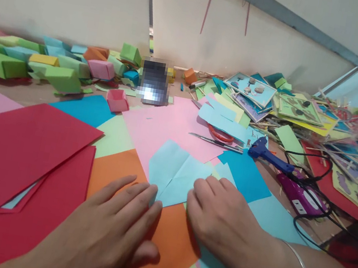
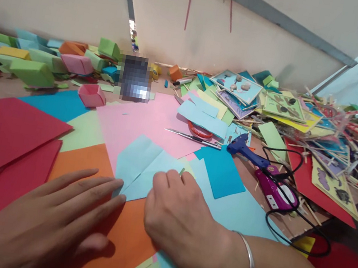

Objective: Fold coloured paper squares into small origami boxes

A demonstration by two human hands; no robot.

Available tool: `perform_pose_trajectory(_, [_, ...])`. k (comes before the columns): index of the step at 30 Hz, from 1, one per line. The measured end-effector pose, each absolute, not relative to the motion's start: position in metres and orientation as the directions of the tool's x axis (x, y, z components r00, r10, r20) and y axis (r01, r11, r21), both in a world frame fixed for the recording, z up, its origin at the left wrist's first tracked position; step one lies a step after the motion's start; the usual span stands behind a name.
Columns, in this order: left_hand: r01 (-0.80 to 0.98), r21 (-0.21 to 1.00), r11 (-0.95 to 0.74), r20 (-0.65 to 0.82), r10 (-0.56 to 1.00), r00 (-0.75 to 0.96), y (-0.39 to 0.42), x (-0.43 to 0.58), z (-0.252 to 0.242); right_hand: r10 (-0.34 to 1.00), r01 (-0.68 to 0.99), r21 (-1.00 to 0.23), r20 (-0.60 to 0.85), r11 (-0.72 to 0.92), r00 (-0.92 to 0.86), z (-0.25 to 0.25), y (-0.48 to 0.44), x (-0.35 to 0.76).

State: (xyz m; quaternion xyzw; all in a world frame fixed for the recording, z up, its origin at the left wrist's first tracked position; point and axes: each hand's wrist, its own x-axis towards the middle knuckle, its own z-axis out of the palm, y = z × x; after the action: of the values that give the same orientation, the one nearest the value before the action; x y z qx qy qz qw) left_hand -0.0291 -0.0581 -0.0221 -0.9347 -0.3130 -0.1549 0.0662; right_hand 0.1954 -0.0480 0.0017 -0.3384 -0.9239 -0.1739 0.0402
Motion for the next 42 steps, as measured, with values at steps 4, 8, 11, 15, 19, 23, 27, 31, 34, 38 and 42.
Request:
perform_pose_trajectory(4, [0.612,0.012,-0.791,0.287,0.589,0.756,-0.054,-0.028,-0.022,0.599,0.651,0.266,0.257,0.711,-0.758,0.003,-0.037,0.194])
perform_pose_trajectory(8, [0.663,-0.031,-0.748,0.328,0.619,0.714,-0.058,-0.031,-0.029,0.53,0.609,0.178,0.346,0.773,-0.774,0.002,-0.039,0.191])
perform_pose_trajectory(11, [0.661,-0.054,-0.749,0.445,0.575,0.687,-0.06,-0.036,-0.031,0.467,0.541,0.086,0.405,0.836,-0.786,0.002,-0.042,0.188])
perform_pose_trajectory(15, [0.652,-0.046,-0.757,0.583,0.509,0.633,-0.053,-0.047,-0.029,0.472,0.521,-0.017,0.453,0.853,-0.757,-0.002,-0.036,0.191])
perform_pose_trajectory(19, [0.693,-0.078,-0.716,0.643,0.495,0.584,-0.035,-0.051,-0.028,0.531,0.591,-0.035,0.484,0.806,-0.696,-0.008,-0.019,0.2])
perform_pose_trajectory(23, [0.683,-0.058,-0.728,0.598,0.522,0.608,-0.034,-0.045,-0.027,0.516,0.554,-0.052,0.444,0.831,-0.732,-0.009,-0.011,0.203])
perform_pose_trajectory(27, [0.703,-0.07,-0.707,0.462,0.602,0.651,-0.056,-0.036,-0.019,0.491,0.514,-0.066,0.417,0.855,-0.765,-0.013,-0.014,0.201])
perform_pose_trajectory(31, [0.679,-0.161,-0.716,0.39,0.585,0.711,-0.074,-0.039,-0.017,0.499,0.482,-0.145,0.368,0.864,-0.784,-0.015,-0.013,0.201])
perform_pose_trajectory(34, [0.665,-0.201,-0.719,0.388,0.565,0.728,-0.078,-0.044,-0.021,0.462,0.42,-0.195,0.314,0.887,-0.829,-0.009,-0.011,0.203])
perform_pose_trajectory(38, [0.637,-0.171,-0.751,0.372,0.55,0.748,-0.077,-0.039,-0.028,0.466,0.402,-0.259,0.282,0.879,-0.838,-0.002,-0.01,0.205])
perform_pose_trajectory(42, [0.645,-0.084,-0.759,0.338,0.588,0.735,-0.076,-0.031,-0.028,0.576,0.559,-0.147,0.299,0.816,-0.761,-0.012,-0.008,0.205])
